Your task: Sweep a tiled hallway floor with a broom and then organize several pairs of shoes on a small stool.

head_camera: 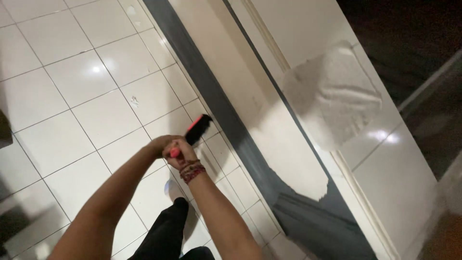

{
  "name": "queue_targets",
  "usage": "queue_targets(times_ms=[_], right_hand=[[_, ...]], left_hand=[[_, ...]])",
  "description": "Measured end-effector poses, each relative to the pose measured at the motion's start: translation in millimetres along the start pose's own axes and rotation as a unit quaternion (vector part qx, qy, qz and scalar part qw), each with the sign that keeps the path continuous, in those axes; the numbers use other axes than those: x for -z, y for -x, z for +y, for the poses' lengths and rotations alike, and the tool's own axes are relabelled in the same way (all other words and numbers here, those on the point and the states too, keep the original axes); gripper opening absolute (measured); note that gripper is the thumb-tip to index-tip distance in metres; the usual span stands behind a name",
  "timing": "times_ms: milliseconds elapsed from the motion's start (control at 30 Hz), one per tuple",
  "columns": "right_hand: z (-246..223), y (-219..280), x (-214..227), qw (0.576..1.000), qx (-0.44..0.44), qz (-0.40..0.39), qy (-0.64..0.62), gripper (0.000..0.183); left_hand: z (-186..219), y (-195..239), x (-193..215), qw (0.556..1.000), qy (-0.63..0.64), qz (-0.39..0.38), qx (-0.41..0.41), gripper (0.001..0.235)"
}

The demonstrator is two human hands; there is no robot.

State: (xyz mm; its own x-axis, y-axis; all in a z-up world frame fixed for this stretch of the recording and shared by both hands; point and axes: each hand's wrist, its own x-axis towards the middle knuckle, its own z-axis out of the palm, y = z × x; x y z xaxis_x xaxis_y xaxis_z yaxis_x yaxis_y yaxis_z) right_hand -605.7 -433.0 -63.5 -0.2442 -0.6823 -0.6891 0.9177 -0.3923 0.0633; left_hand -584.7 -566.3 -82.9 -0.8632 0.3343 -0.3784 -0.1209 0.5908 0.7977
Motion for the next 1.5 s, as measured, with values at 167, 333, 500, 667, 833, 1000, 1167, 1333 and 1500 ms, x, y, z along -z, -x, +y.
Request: queue_targets(times_ms=[167,333,500,667,833,1000,1167,1333,1500], right_hand=[[-7,-53,-78,0.996,-0.056,-0.056,-0.035,0.021],[-29,26,-99,0.996,-0.06,-0.068,0.01,0.013],[-48,141,-126,0.984,-0.127,-0.019,0.126,0.026],[-102,83,-148,0.986,-0.157,0.037,0.037,0.025],[-152,-63,-185,0.98,-0.163,-0.046,-0.107,0.012],[-151,-183,-201,0.98,-0.184,-0.061,-0.031,0.031],[-142,-157,-244,0.947,-0.225,-0.098,0.208,0.032],[-156,-42,-268,0.797,-0.287,-0.021,0.531,0.013],[-158,-3,-274,0.723,-0.43,-0.017,0.54,0.003]], left_hand=[[14,31,112,0.976,-0.078,0.091,0.183,0.024],[35,31,98,0.943,-0.202,0.264,0.025,0.028],[118,49,65,0.93,-0.17,0.311,-0.094,0.022],[126,15,121,0.986,-0.07,0.149,0.011,0.023],[32,-57,172,0.971,0.134,0.173,0.097,0.033],[-54,-92,228,0.935,0.099,0.268,0.211,0.032],[-15,-54,240,0.875,0.043,0.42,0.236,0.038],[63,-24,187,0.825,-0.1,0.509,0.225,0.044],[110,-1,109,0.793,-0.007,0.538,0.286,0.047]])
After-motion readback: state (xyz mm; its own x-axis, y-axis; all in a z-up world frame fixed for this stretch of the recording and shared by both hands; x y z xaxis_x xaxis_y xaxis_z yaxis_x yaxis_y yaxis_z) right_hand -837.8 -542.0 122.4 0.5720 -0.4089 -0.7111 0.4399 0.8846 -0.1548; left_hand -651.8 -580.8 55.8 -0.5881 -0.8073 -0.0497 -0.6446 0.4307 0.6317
